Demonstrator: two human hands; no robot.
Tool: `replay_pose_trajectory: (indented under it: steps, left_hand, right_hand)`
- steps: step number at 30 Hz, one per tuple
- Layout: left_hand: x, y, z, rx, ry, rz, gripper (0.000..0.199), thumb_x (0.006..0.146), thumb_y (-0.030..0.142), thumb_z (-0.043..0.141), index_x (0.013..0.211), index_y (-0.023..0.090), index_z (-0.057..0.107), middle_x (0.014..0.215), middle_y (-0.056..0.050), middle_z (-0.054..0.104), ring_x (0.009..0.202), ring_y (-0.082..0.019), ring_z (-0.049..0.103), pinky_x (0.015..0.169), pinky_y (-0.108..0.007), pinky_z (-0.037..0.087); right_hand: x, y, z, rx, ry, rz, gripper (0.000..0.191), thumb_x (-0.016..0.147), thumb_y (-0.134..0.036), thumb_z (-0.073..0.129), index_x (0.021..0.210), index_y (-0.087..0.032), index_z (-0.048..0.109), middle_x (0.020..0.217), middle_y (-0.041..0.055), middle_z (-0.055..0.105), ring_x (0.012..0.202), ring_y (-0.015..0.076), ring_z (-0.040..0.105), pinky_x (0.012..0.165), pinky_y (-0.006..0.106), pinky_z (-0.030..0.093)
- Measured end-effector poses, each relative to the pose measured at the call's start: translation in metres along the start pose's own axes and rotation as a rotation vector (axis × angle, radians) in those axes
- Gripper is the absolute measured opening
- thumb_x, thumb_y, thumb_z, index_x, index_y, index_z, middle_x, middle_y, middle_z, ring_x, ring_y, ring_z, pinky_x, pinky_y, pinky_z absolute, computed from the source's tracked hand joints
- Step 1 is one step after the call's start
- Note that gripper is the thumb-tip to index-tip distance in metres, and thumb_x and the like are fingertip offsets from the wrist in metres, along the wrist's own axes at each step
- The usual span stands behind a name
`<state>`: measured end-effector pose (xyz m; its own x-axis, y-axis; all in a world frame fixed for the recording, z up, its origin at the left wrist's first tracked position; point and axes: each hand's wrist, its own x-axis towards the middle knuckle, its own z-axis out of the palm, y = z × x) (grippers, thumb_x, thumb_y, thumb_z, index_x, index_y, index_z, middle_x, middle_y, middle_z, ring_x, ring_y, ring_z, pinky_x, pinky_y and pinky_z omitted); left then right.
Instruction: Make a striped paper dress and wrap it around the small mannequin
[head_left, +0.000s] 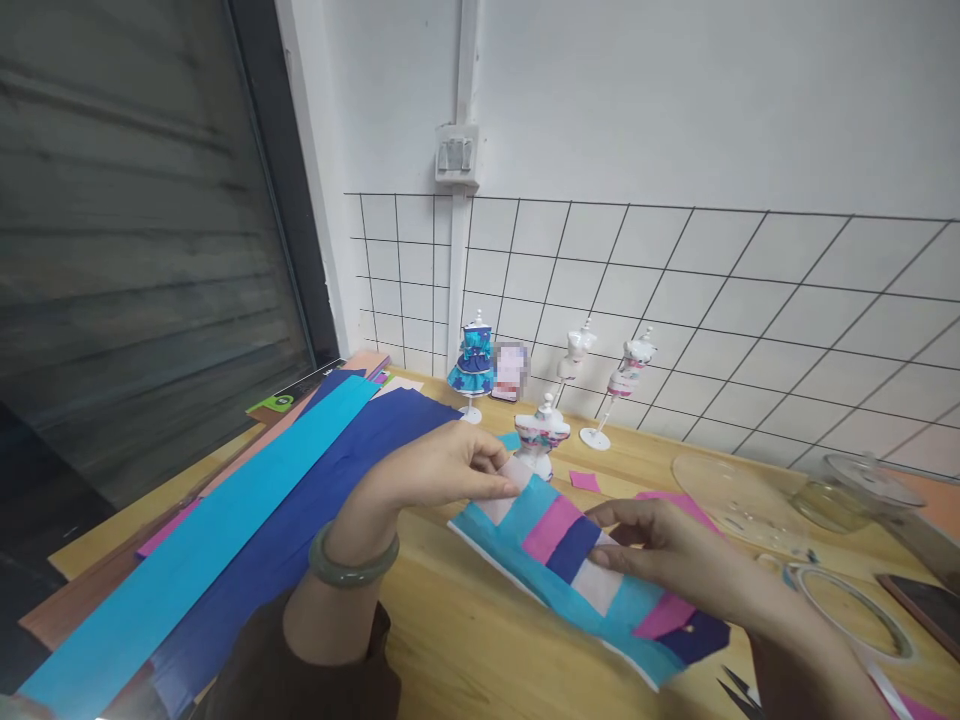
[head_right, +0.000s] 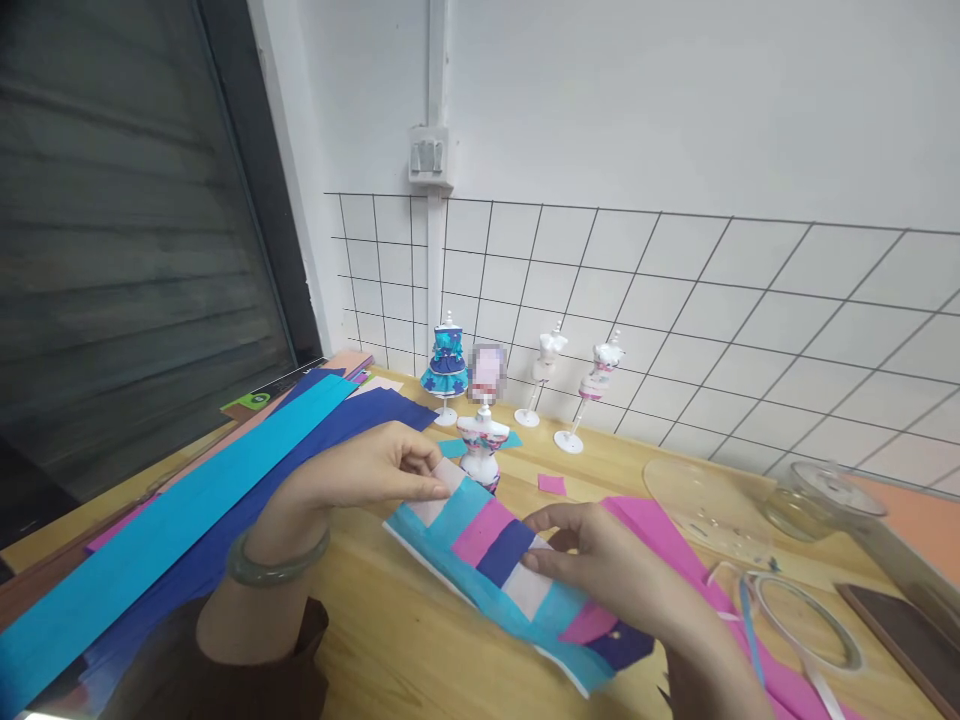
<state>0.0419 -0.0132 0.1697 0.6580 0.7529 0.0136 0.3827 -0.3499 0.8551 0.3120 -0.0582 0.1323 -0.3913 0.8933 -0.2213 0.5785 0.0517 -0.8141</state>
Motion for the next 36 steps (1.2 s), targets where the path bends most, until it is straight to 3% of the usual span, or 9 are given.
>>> replay_pose_trajectory:
  steps: [4,7,11,15,19,26,36]
  left_hand:
    - [0.000,-0.001,-0.003,0.018,0.081,0.007,0.025,0.077,0.040,0.060,0.072,0.015,0.065,0.060,0.002,0.052,0.054,-0.008,0.043,0.048,-0.021,0.031]
    - [0.001,-0.003,-0.003,-0.009,0.113,0.040,0.025,0.078,0.040,0.061,0.073,0.016,0.064,0.064,0.001,0.056,0.059,-0.010,0.048,0.052,-0.021,0.035]
    - [0.004,-0.007,-0.003,-0.036,0.129,0.061,0.028,0.078,0.043,0.060,0.074,0.015,0.064,0.067,-0.001,0.059,0.063,-0.012,0.051,0.057,-0.024,0.039]
    - [0.008,-0.011,-0.003,-0.039,0.147,0.075,0.028,0.080,0.042,0.059,0.073,0.015,0.063,0.068,-0.001,0.061,0.065,-0.013,0.054,0.061,-0.026,0.042]
    - [0.012,-0.013,-0.001,-0.029,0.205,0.092,0.025,0.082,0.038,0.056,0.076,0.015,0.064,0.071,-0.002,0.063,0.068,-0.014,0.058,0.062,-0.026,0.043]
    - [0.019,-0.014,0.003,-0.031,0.227,0.121,0.022,0.080,0.034,0.058,0.074,0.014,0.064,0.070,-0.002,0.062,0.066,-0.013,0.056,0.060,-0.025,0.041]
    - [0.021,-0.017,0.002,-0.005,0.258,0.159,0.016,0.080,0.029,0.057,0.076,0.015,0.064,0.076,-0.002,0.064,0.072,-0.014,0.058,0.065,-0.027,0.044]
  right_hand:
    - [-0.002,0.008,-0.002,0.109,-0.053,0.052,0.039,0.074,-0.057,0.065,0.079,-0.018,0.064,0.073,0.0020,0.066,0.067,0.0155,0.063,0.060,0.026,0.052]
    - [-0.006,0.006,-0.007,0.141,0.008,0.049,0.039,0.076,-0.057,0.063,0.076,-0.017,0.060,0.070,0.0006,0.062,0.064,0.0134,0.060,0.057,0.024,0.049]
    - [-0.014,-0.003,-0.014,0.010,0.275,-0.022,0.042,0.079,-0.061,0.057,0.075,-0.019,0.063,0.067,0.0012,0.061,0.059,0.0132,0.056,0.053,0.024,0.044]
    - [-0.020,-0.010,-0.013,-0.120,0.607,0.021,0.044,0.077,-0.063,0.056,0.085,-0.022,0.067,0.054,-0.0018,0.054,0.045,0.0115,0.048,0.046,0.024,0.040]
    - [-0.020,-0.013,-0.009,-0.154,0.790,0.014,0.045,0.076,-0.063,0.055,0.090,-0.022,0.068,0.068,0.0004,0.060,0.045,0.0112,0.048,0.047,0.026,0.041]
    - [-0.015,-0.012,-0.009,-0.280,0.911,-0.005,0.038,0.080,-0.057,0.054,0.091,-0.024,0.069,0.066,-0.0006,0.059,0.045,0.0119,0.048,0.051,0.029,0.040]
    - [-0.006,0.005,-0.015,-0.363,0.974,-0.180,0.032,0.079,-0.054,0.059,0.086,-0.024,0.069,0.066,-0.0017,0.063,0.044,0.0112,0.053,0.052,0.028,0.042]
